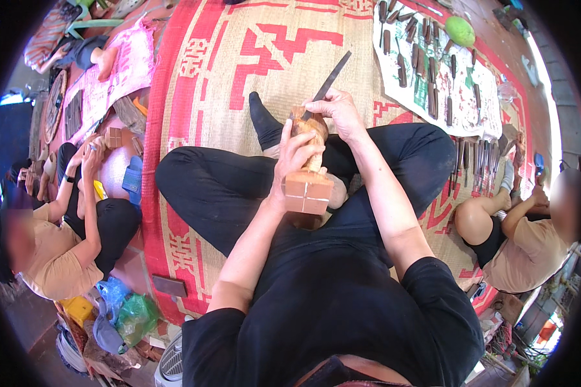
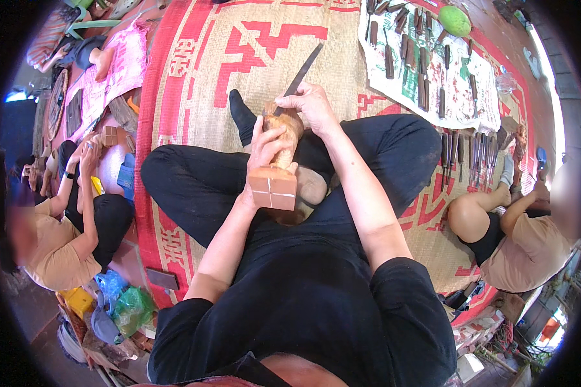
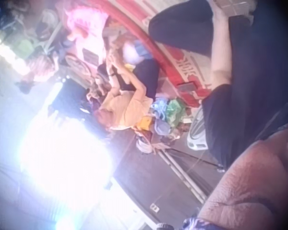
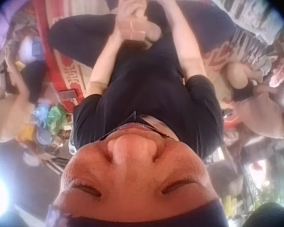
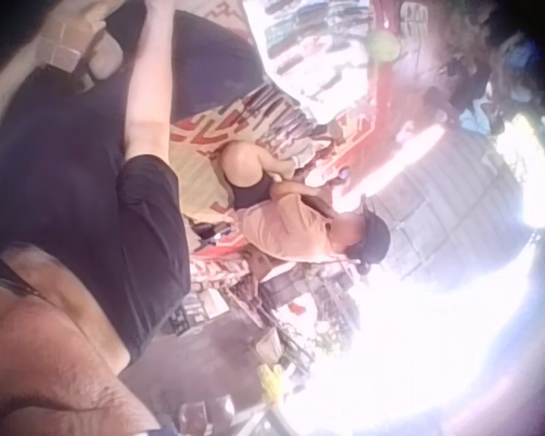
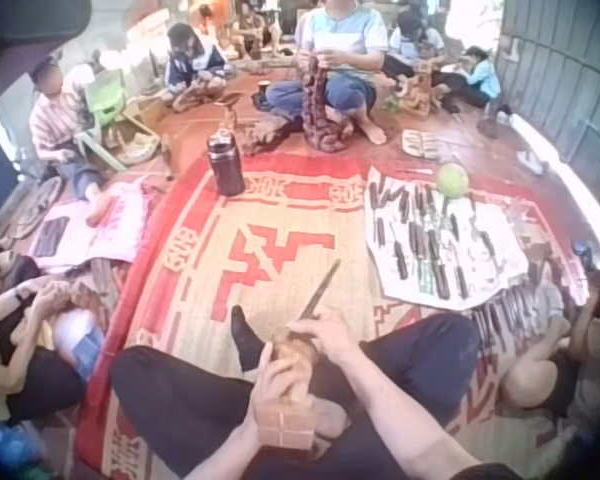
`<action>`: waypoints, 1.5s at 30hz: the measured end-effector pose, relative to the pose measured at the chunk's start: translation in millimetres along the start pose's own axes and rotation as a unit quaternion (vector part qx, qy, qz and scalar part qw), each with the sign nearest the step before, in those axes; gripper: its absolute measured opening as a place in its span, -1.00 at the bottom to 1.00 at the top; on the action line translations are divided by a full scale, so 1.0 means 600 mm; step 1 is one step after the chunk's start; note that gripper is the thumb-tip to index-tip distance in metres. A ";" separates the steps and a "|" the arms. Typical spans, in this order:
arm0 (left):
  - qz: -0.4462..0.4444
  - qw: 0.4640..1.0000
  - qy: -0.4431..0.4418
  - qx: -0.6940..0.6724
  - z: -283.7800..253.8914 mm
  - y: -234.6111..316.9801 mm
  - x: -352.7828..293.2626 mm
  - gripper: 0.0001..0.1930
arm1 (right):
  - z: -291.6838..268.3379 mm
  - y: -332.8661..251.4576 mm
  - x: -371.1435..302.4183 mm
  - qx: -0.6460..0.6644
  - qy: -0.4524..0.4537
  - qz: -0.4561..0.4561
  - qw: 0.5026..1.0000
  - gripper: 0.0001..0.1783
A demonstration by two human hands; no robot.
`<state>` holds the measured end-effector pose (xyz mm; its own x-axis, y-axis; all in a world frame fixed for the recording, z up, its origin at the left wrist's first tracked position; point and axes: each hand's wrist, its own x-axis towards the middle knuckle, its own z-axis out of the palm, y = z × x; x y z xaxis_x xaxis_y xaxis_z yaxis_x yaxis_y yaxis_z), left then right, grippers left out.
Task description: The person sits cross-legged on a mat and carves a small block of wood using a knife. They hold the wood in their left hand and use the knife in their right hand to shape the surface, occasionally rotating the block to work on different sides.
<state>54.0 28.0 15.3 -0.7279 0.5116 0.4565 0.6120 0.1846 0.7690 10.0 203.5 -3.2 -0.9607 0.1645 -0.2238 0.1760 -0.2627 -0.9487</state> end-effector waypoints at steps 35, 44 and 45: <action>0.022 0.998 0.061 0.001 -0.003 -0.023 0.001 -0.62 | 0.020 0.015 -0.007 0.063 0.046 0.004 0.997 -0.89; 0.028 0.998 0.057 0.001 -0.002 -0.026 0.009 -0.65 | -0.001 0.033 0.009 0.123 0.119 0.038 0.984 -0.83; 0.027 0.998 0.060 0.004 -0.001 -0.022 0.009 -0.65 | -0.005 0.030 0.007 0.131 0.117 0.025 0.984 -0.83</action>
<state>41.8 27.7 7.7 -0.7257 0.4166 0.5475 0.6529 0.1659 0.7391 9.9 202.3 -21.9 -0.8714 0.3509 -0.3427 0.1310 -0.5068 -0.8520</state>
